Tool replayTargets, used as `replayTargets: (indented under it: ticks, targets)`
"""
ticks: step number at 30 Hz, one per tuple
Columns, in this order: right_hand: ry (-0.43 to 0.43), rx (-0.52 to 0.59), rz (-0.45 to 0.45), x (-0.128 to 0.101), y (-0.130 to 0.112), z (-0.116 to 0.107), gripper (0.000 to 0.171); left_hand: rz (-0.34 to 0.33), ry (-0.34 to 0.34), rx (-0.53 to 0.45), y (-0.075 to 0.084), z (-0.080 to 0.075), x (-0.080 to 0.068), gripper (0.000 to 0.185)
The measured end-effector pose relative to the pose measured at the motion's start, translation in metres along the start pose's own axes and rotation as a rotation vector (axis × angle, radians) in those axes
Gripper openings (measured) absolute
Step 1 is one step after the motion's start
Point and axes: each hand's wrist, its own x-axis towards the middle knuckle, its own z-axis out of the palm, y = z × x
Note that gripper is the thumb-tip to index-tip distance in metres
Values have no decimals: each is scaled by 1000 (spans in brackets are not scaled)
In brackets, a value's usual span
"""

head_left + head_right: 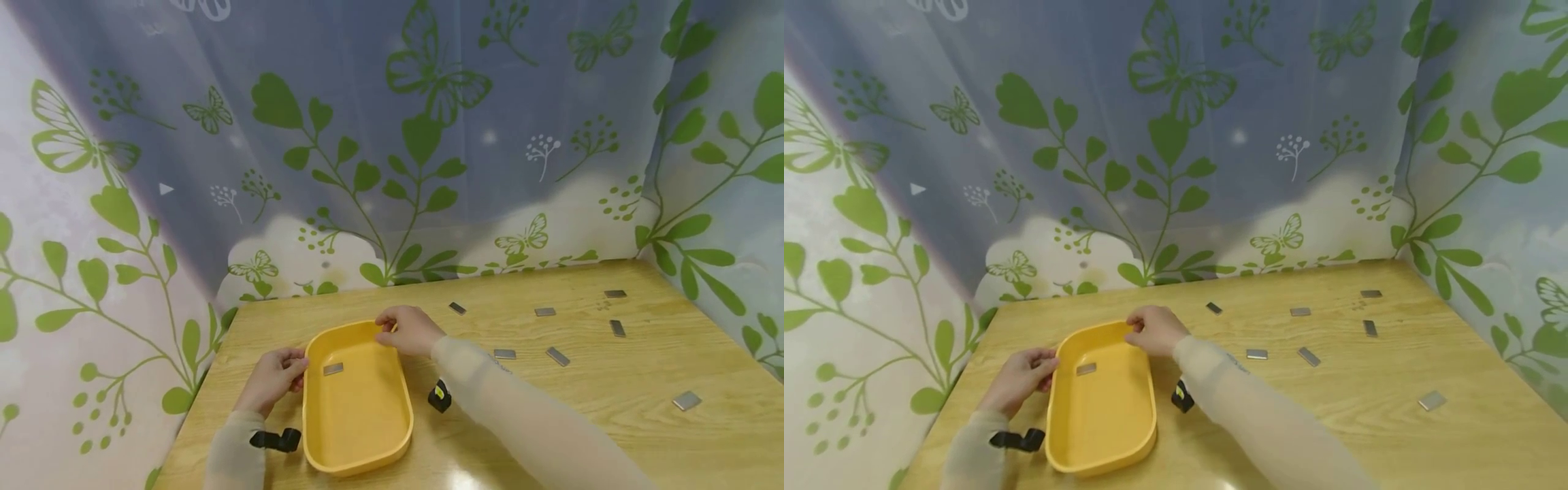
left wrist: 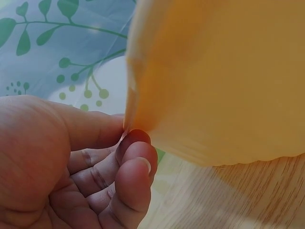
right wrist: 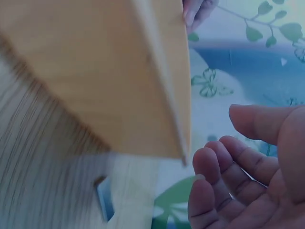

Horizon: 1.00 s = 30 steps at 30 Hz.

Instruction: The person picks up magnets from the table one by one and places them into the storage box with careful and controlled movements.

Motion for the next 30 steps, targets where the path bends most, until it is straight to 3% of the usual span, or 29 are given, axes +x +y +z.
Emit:
replayTargets:
  ticks: [19,30]
  targets:
    - [118,21,92,-19,61,-7,30,-5,-4,-4,-5,2,0,27]
    - [131,19,124,-17,77,0,36,-8,-4,-9,-3,1,0,27]
